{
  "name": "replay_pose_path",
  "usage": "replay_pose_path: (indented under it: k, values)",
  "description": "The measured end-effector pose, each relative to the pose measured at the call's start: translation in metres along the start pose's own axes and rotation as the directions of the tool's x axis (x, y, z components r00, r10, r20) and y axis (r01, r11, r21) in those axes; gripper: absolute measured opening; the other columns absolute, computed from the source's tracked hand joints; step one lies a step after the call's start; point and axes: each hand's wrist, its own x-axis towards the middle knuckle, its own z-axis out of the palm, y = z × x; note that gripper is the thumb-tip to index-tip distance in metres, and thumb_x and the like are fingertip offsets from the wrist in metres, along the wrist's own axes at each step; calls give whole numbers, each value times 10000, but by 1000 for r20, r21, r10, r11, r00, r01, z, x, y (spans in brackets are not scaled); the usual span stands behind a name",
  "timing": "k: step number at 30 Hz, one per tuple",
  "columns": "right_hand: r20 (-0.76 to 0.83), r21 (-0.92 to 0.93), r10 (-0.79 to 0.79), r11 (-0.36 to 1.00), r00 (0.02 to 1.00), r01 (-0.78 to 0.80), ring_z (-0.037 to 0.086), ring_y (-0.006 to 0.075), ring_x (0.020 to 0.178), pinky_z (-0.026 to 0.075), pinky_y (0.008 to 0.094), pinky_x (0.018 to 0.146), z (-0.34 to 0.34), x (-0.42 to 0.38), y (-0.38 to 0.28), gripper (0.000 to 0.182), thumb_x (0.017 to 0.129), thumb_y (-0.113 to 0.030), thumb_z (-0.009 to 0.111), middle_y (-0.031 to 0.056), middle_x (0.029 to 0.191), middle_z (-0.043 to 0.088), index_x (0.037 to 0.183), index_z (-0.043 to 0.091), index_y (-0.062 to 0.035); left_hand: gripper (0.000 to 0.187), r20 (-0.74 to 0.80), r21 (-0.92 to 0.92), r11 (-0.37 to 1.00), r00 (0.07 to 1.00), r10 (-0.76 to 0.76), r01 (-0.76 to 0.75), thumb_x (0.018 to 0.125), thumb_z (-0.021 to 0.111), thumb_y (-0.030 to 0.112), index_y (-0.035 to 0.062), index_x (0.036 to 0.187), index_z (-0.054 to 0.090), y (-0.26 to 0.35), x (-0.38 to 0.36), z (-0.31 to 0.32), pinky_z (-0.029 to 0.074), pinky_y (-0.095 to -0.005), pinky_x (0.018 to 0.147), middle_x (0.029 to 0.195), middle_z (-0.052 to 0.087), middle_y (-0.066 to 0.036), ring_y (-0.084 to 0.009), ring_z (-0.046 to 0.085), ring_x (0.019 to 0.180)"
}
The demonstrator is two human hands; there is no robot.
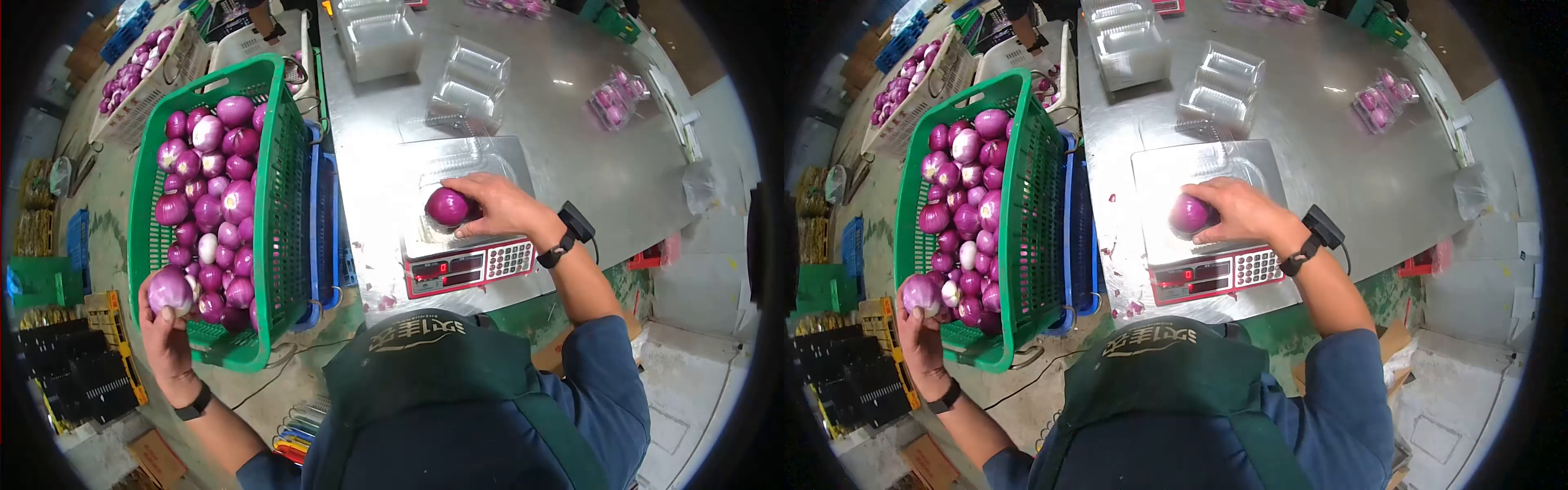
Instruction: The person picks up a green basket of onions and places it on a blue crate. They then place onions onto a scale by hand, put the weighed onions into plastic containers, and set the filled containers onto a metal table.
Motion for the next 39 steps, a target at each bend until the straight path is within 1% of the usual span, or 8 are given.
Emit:
replay_pose_path:
  k: [7, 12, 16, 19, 23, 31, 35, 39]
  values:
    - [-244, 660, 423, 732, 873, -171, 681, 129, 957, 553, 282, 811, -14, -21, -12, 401, 845, -199, 823, 101, 1095, 723, 1187, 698, -29, 724, 155, -99, 993, 987, -45, 61, 789, 842, 220, 42, 1410, 515, -8, -26, 178, 564, -333, 882, 1217, 648, -111, -220, 658, 1081]
    - [-289, 759, 125, 634, 949, 148, 603, 140, 1126, 513, 292, 957, -23, -32, -68, 742, 851, -59, 803, 103, 1375, 570, 1502, 449, -81, 526, 484, -43, 982, 863, -143, 186, 982, 708, 261, -26, 1374, 507, -30, -15, 305, 526, -273, 822, 1152, 702, -126, -145, 666, 990]
    - [-336, 910, 368, 364, 867, 198, 606, 136, 1102, 536, 325, 967, -10, -45, -36, 751, 833, -50, 823, 63, 1234, 598, 1486, 454, -85, 589, 537, 172, 982, 829, -157, 75, 995, 682, 359, -43, 1389, 511, -47, -15, 354, 517, -292, 728, 966, 690, -103, -139, 626, 811]
    - [-470, 849, 528, 490, 708, 198, 612, 151, 1103, 532, 317, 973, -16, -66, 0, 697, 826, -35, 824, 82, 1220, 592, 1424, 466, -21, 546, 374, 439, 839, 915, 155, -321, 944, 716, 289, -60, 1336, 564, -75, -12, 369, 517, -387, 811, 1021, 685, -183, -279, 648, 879]
    - [-422, 846, 612, 532, 669, 47, 608, 147, 1099, 518, 301, 977, -21, -85, 33, 663, 831, -35, 816, 79, 1199, 601, 1397, 471, -9, 376, 460, 563, 485, 741, 489, -669, 885, 729, 219, 10, 1186, 645, -133, -7, 380, 415, -480, 855, 946, 608, -175, -370, 547, 924]
    - [-396, 794, 484, 607, 781, 27, 615, 123, 1027, 513, 270, 899, 4, -47, 27, 468, 871, -72, 703, 57, 1136, 646, 1319, 567, -50, 308, 417, 499, 597, 778, 470, -628, 787, 757, 64, 39, 977, 516, -164, -12, 375, 434, -454, 892, 1019, 565, -166, -353, 526, 1011]
    - [-499, 305, 126, 952, 857, 37, 678, 339, 967, 554, 410, 809, 10, -23, 18, 437, 791, -110, 748, 159, 1086, 671, 1209, 626, -73, 344, 375, 464, 691, 830, 414, -554, 772, 751, 63, 30, 1022, 517, -169, -11, 373, 445, -446, 906, 1070, 572, -176, -351, 530, 1047]
    - [-493, 162, 105, 986, 864, -27, 676, 342, 1070, 547, 400, 926, 17, -31, 21, 354, 787, -100, 776, 160, 1134, 697, 1123, 678, -46, 452, 335, 505, 642, 817, 470, -577, 771, 761, 85, 23, 1152, 525, -167, -8, 372, 446, -438, 969, 1251, 536, -200, -354, 508, 1153]
